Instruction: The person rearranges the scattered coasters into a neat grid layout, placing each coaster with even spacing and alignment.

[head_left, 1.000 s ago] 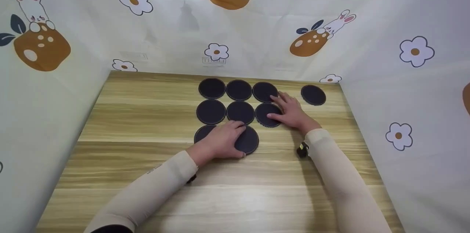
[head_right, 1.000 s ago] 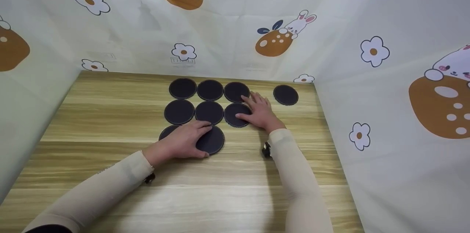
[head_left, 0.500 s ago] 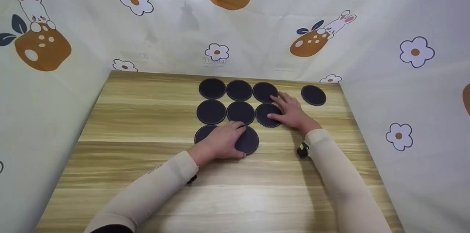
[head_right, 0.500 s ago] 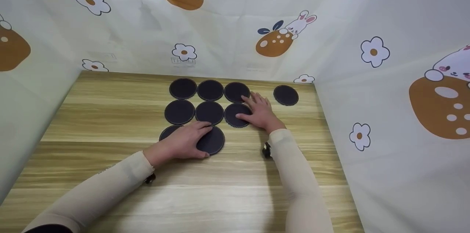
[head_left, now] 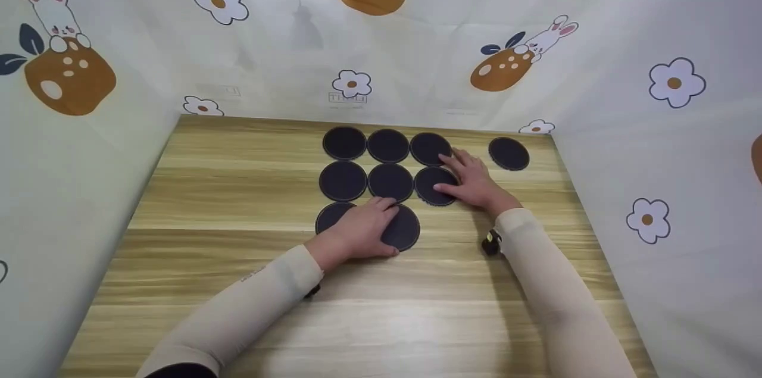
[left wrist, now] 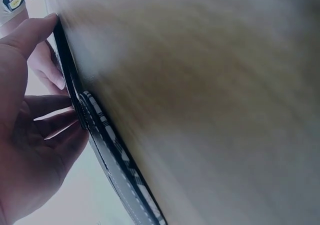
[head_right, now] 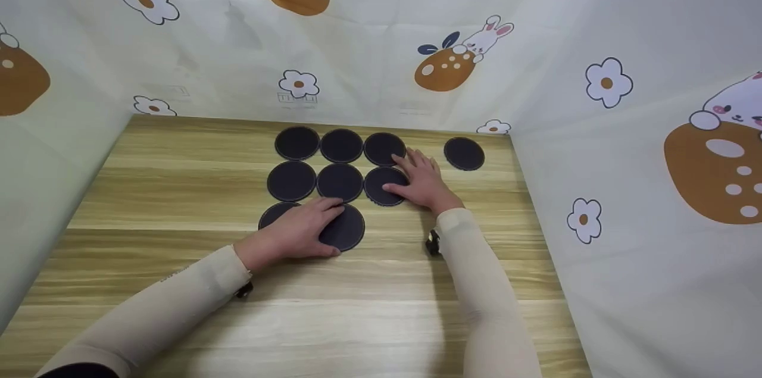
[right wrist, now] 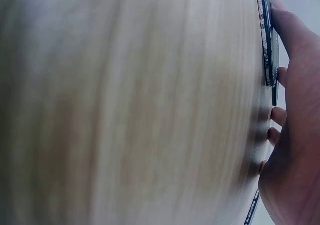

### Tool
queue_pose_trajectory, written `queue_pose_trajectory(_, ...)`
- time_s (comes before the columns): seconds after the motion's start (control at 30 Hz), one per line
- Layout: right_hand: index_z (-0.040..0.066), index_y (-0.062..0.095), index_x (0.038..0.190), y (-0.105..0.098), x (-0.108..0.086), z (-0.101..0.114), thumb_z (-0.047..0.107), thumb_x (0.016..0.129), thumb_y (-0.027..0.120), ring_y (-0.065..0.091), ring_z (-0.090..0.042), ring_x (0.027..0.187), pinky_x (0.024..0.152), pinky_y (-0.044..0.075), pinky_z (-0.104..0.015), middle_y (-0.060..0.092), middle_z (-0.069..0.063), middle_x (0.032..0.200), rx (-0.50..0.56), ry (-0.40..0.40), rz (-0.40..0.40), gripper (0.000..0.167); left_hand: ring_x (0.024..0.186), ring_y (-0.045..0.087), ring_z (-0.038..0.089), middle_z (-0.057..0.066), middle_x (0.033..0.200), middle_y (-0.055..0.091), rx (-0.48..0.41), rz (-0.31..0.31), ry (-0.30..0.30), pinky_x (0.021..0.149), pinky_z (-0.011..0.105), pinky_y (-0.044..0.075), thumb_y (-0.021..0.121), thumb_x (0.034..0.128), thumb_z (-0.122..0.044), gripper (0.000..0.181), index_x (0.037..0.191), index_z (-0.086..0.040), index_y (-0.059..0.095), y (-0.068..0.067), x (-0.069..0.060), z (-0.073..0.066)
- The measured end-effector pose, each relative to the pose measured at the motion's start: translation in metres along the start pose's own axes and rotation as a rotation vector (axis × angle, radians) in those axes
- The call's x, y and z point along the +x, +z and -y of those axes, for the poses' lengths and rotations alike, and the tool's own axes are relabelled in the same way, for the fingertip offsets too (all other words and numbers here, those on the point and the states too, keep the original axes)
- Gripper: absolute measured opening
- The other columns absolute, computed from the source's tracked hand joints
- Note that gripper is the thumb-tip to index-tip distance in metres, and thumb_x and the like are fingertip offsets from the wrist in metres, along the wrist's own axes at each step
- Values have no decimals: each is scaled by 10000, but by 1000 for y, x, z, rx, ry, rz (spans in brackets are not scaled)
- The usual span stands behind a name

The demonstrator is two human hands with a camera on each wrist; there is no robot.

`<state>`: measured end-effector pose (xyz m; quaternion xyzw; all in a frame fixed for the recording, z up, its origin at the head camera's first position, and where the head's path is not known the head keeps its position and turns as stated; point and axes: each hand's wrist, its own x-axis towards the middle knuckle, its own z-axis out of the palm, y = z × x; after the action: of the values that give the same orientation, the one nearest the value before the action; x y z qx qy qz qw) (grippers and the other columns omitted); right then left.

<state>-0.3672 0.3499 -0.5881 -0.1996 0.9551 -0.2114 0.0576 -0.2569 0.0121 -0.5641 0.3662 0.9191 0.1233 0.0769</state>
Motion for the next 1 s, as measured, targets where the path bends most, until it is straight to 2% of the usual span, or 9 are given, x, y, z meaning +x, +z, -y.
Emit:
queue_pose_trajectory(0.8, 191, 400, 1732, 0, 1, 0, 598, 1003, 737, 123, -457, 1679, 1319, 31, -699, 211, -241, 1805, -7, 9, 7, 900, 1551, 449, 340, 169, 1693, 455, -8, 10, -4, 1179, 483, 508, 848, 930, -577, 938, 1602, 1, 540, 0, -2, -1)
queue_pose_trajectory(1.0, 181, 399, 1731, 1, 1, -2, 583, 1008, 736, 122, -464, 1679, 1320, 34, -701, 219, -257, 1799, -14, -4, -2, 893, 1563, 440, 342, 173, 1699, 448, -34, 7, -6, 1186, 490, 500, 846, 936, -582, 916, 1596, -17, 555, -2, -2, 2)
